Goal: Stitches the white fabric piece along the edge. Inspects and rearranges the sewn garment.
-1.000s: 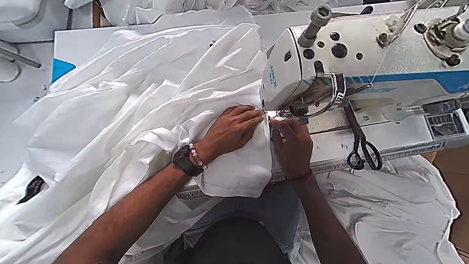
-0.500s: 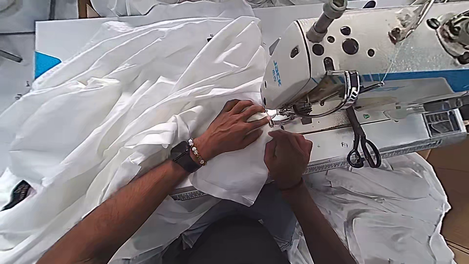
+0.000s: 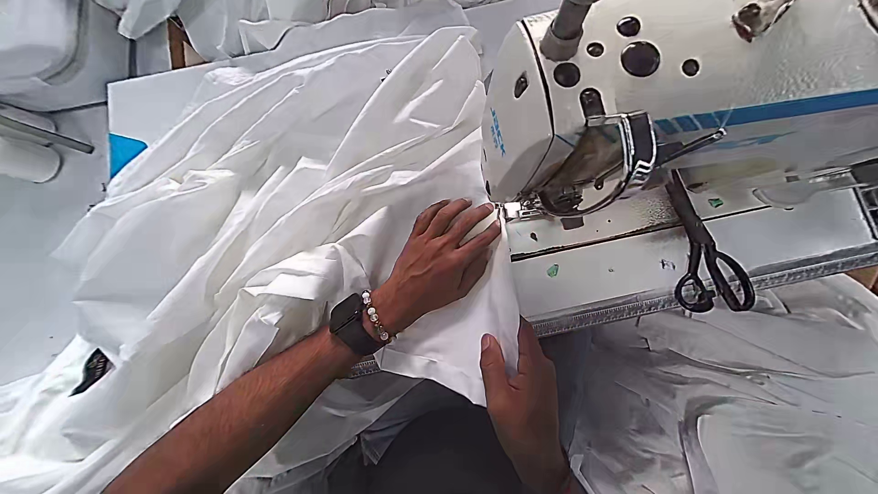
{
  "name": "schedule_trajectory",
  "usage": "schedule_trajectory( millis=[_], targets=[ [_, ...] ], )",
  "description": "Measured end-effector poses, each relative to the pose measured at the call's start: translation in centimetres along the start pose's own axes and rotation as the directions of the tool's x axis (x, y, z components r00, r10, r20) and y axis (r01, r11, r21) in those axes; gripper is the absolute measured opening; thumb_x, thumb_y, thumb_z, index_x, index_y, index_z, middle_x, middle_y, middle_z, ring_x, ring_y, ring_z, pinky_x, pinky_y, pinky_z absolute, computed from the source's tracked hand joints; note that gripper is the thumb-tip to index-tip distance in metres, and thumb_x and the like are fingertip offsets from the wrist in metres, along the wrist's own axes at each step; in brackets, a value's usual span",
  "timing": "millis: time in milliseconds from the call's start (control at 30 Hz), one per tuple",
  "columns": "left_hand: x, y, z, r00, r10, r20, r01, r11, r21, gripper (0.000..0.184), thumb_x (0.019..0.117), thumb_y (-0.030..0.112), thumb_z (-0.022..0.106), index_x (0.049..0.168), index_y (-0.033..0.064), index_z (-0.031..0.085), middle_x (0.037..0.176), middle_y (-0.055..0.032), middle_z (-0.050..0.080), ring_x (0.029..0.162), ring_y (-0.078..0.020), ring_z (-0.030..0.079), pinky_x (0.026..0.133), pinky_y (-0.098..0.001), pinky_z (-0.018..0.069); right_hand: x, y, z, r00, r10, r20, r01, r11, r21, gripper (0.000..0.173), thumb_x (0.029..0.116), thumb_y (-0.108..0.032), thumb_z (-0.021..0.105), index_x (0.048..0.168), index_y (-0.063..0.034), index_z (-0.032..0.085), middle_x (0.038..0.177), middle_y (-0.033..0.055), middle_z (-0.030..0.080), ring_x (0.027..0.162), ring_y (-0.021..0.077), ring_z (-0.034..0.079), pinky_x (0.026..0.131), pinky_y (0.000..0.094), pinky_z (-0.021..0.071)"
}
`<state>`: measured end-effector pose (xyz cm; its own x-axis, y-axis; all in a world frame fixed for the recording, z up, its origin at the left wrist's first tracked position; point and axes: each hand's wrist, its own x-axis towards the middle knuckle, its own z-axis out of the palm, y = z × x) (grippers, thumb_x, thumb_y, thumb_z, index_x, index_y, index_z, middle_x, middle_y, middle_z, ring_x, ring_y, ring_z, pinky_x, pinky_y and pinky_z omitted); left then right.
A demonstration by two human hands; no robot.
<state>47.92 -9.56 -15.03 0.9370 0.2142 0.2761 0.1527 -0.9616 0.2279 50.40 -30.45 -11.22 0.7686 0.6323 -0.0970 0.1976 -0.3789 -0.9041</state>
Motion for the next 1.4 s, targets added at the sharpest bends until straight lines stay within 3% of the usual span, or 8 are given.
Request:
schedule_trajectory(
  millis=[267,533,867,1033,1100,1200,1300,1400],
  targets=[
    [0.4,-1.1,-0.3,0.998,0.053,-0.039,-0.052,0.998,0.031,0.039,0.1034,0.032,0.048,0.136,0.0258,0.068,0.142,-0.0040,0.060,0.135,-0.0279,0.047,0.112,-0.0463,0.0321,3.4,0.8,-0.6,0.998,-0.058,-0.004,0.057,0.992,-0.115,0.042,0.0993,-0.019,0.055,0.134,0.0030,0.063,0.083,0.0007,0.074,0.064,0.0030,0.067,0.055,0.0240,0.0570],
    [0.9,-1.9,-0.7,0.993,0.107,-0.047,-0.106,0.994,0.017,0.035,0.1016,0.034,0.054,0.130,0.0273,0.073,0.139,-0.0040,0.062,0.129,-0.0278,0.050,0.108,-0.0460,0.0333,5.7,1.1,0.3,0.988,-0.146,-0.058,0.122,0.945,-0.304,0.039,0.0970,-0.017,0.055,0.130,0.0015,0.067,0.065,-0.0017,0.065,0.049,0.0058,0.056,0.044,0.0268,0.0471],
    [1.9,-3.8,-1.5,0.973,0.228,-0.032,-0.227,0.974,0.017,0.033,0.1008,0.041,0.056,0.125,0.0295,0.076,0.134,-0.0020,0.066,0.126,-0.0269,0.052,0.107,-0.0454,0.0333,8.8,0.9,1.4,0.975,-0.190,-0.112,0.128,0.901,-0.414,0.037,0.0974,-0.017,0.056,0.131,-0.0061,0.068,0.062,-0.0010,0.062,0.047,0.0103,0.053,0.045,0.0311,0.0438],
    [2.7,-4.2,-1.9,0.936,0.352,-0.029,-0.352,0.936,-0.017,0.029,0.1006,0.030,0.057,0.118,0.0229,0.079,0.126,-0.0052,0.070,0.122,-0.0278,0.058,0.103,-0.0440,0.0423,10.9,0.4,2.3,0.979,-0.154,-0.130,0.078,0.886,-0.457,0.029,0.0959,-0.018,0.058,0.123,-0.0104,0.063,0.055,-0.0036,0.051,0.045,0.0138,0.050,0.044,0.0349,0.0404],
    [2.0,-3.1,-1.8,0.954,0.298,-0.023,-0.299,0.951,-0.078,0.029,0.1003,0.023,0.054,0.114,0.0188,0.079,0.128,-0.0062,0.070,0.127,-0.0277,0.059,0.108,-0.0438,0.0438,11.6,0.1,2.4,0.986,-0.120,-0.119,0.056,0.895,-0.443,0.026,0.0966,-0.019,0.061,0.121,-0.0109,0.060,0.056,-0.0026,0.053,0.048,0.0158,0.054,0.047,0.0376,0.0434],
    [0.5,-2.7,-1.1,0.984,0.178,-0.009,-0.177,0.968,-0.180,0.031,0.1007,0.022,0.052,0.120,0.0185,0.076,0.140,-0.0061,0.064,0.136,-0.0277,0.053,0.113,-0.0470,0.0424,12.3,0.0,2.1,0.995,-0.075,-0.071,0.040,0.915,-0.402,0.039,0.0959,-0.020,0.060,0.131,-0.0041,0.055,0.057,-0.0008,0.054,0.050,0.0181,0.055,0.049,0.0401,0.0461],
    [0.7,-4.6,-1.5,0.964,0.266,-0.002,-0.262,0.948,-0.182,0.034,0.1012,0.025,0.052,0.128,0.0240,0.073,0.141,-0.0060,0.063,0.137,-0.0281,0.052,0.114,-0.0485,0.0398,13.7,-0.5,-0.1,0.996,-0.013,0.084,0.049,0.894,-0.445,0.040,0.1006,-0.036,0.056,0.124,-0.0036,0.060,0.060,0.0003,0.051,0.053,0.0186,0.054,0.051,0.0404,0.0470],
    [1.1,-4.7,-2.0,0.925,0.376,0.056,-0.365,0.919,-0.147,0.037,0.1038,0.026,0.048,0.133,0.0273,0.071,0.144,-0.0054,0.062,0.139,-0.0286,0.051,0.115,-0.0470,0.0410,14.1,-1.1,-2.2,0.993,-0.092,-0.079,0.013,0.727,-0.687,0.044,0.1019,-0.053,0.051,0.091,-0.0194,0.077,0.062,0.0039,0.062,0.057,0.0268,0.061,0.050,0.0488,0.0430]
  ],
)
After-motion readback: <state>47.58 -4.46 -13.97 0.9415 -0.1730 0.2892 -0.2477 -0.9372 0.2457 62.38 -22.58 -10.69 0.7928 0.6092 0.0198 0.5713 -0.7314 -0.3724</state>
